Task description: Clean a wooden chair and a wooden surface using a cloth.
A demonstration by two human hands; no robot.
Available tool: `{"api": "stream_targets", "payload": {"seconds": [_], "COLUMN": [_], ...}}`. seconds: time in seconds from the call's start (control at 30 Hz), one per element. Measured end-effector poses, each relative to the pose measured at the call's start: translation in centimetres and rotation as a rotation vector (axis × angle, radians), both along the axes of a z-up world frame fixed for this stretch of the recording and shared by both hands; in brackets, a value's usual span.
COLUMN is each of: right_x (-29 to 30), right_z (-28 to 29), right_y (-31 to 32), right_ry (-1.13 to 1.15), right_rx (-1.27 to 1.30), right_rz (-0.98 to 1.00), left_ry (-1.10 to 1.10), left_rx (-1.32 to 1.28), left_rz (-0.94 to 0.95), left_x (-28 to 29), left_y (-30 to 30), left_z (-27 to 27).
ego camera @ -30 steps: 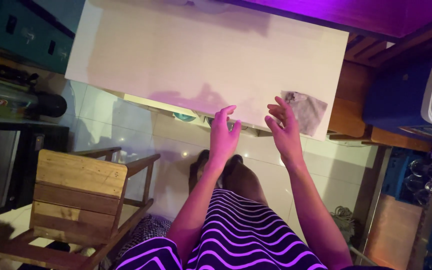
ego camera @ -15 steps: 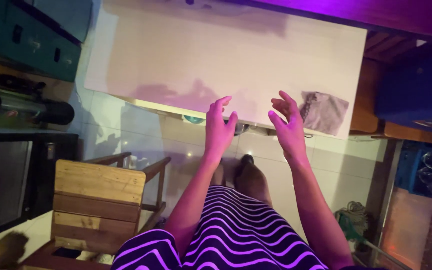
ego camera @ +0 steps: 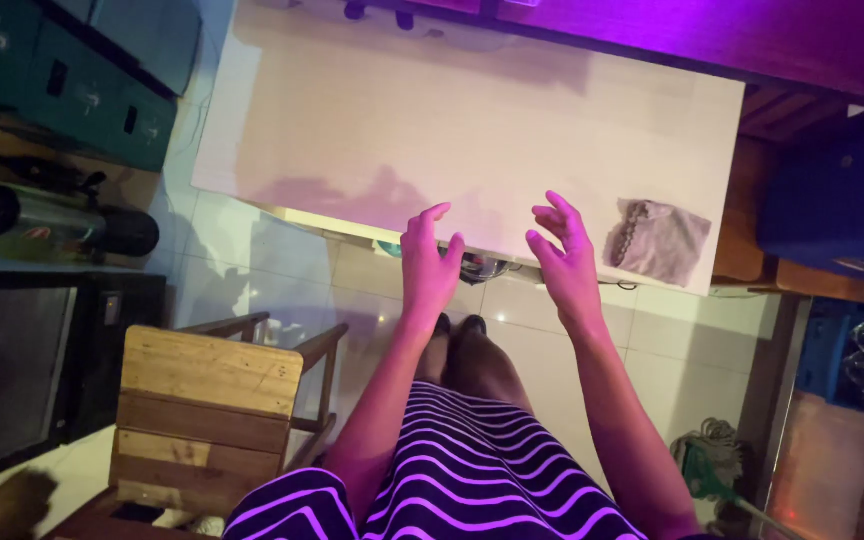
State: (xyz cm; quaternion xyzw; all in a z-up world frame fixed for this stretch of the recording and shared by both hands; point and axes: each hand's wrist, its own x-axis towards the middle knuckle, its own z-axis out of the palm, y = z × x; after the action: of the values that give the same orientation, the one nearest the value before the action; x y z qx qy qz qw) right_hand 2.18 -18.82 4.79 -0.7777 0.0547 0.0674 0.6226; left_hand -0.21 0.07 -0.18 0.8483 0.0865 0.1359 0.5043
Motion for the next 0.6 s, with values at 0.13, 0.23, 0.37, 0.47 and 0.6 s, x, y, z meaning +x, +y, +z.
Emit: {"api": "stream_targets", "payload": {"seconds": [0.13,0.23,0.37,0.47,0.6], "right_x": [0.4,0.4,0.4,0.4,-0.1], "right_z": [0.4,0.9,0.7,0.8,0.0], "right_y": [-0.2,-0.5,-0.8,-0.3,0.3], "right_ry": [0.005,-0.008,-0.009,-0.027,-0.002], "right_rx": [0.005,0.007,0.017,0.032,0.034], "right_rz": [0.017,0.033,0.065,0.089,0.122], "left_ry": [0.008,0.067,0.106,0.117,0.12], "left_rx": [-0.012,-0.06,-0.117,-0.145,-0.156], "left_rz": [0.011,0.021,0.016,0.019,0.03], "left_x": [-0.2,-0.2,-0.5,-0.5,-0.8], "left_y": [-0.3,-0.8,-1.3,-1.3,-1.5], "left_z": [1.1,1.9,2.3,2.8,2.5]}}
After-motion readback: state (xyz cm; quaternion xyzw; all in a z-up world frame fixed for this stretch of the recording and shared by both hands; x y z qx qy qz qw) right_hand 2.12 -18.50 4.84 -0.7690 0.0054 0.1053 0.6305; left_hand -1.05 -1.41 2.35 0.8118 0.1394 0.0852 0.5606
